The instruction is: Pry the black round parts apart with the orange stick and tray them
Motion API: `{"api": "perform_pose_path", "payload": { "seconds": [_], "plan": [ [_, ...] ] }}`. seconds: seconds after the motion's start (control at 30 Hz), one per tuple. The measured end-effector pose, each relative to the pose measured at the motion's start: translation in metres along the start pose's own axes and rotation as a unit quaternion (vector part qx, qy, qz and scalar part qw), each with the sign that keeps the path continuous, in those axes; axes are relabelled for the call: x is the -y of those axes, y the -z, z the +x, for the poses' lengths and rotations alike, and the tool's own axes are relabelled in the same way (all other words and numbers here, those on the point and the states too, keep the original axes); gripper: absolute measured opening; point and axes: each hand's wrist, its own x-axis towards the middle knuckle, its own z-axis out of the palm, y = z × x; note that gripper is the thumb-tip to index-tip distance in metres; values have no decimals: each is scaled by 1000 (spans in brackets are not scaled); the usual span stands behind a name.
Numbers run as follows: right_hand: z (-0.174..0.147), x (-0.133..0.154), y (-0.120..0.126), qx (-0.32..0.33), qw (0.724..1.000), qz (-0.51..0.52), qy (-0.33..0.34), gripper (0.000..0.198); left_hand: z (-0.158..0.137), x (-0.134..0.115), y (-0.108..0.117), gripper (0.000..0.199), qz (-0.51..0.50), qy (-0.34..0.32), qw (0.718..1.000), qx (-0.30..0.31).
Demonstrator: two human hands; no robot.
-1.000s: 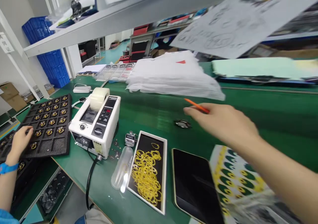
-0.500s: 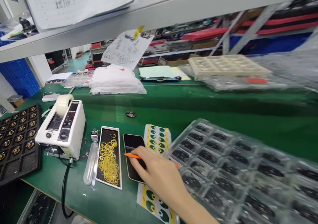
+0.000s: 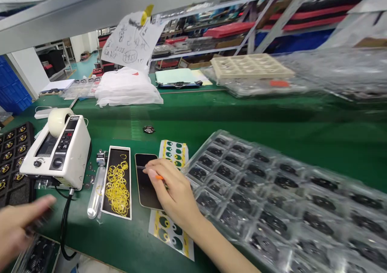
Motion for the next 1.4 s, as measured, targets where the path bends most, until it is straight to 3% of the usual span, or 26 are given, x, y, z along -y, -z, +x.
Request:
{"api": "perform_pose_path", "payload": {
  "seconds": [0.07,0.1,0.17,0.27,0.33,0.43,0.57,0.73,0.83,0.9,1.0,1.17,1.3,1.4],
  "plan": [
    [0,3,0,-50,997,52,-34,47,13,-32,-44,43,-126,-113,982,77],
    [-1,4,1,-72,993,76,-63,50,23,-42,-63,42,-186,-117,972,84],
    [-4,5,3,-101,978,131,-128,54,48,-50,-94,33,-296,19,954,46],
    [-9,5,6,-108,947,234,-194,53,78,-47,-122,30,-466,246,847,76],
    [-13,7,6,-90,931,290,-202,50,88,-42,-130,32,-538,325,773,84],
    [-18,12,2,-34,939,304,-156,39,89,-38,-132,35,-597,359,715,66],
    [-26,20,-5,23,960,254,-120,23,85,-38,-130,35,-622,320,713,49],
    [-36,20,-11,43,943,279,-177,18,79,-37,-129,32,-630,270,726,62],
    [-36,19,-11,55,945,274,-167,16,77,-37,-129,32,-633,271,722,69],
    [-33,18,-10,60,959,253,-116,16,78,-38,-128,32,-642,278,711,76],
    [-30,16,-8,64,973,220,26,23,81,-40,-125,31,-656,302,688,71],
    [-35,3,-9,97,965,98,221,28,86,-43,-120,34,-658,343,668,54],
    [-39,-2,-11,127,947,3,295,32,86,-42,-122,36,-653,360,665,44],
    [-38,3,-9,127,944,-9,306,29,85,-42,-125,38,-657,360,661,38]
  ]
}}
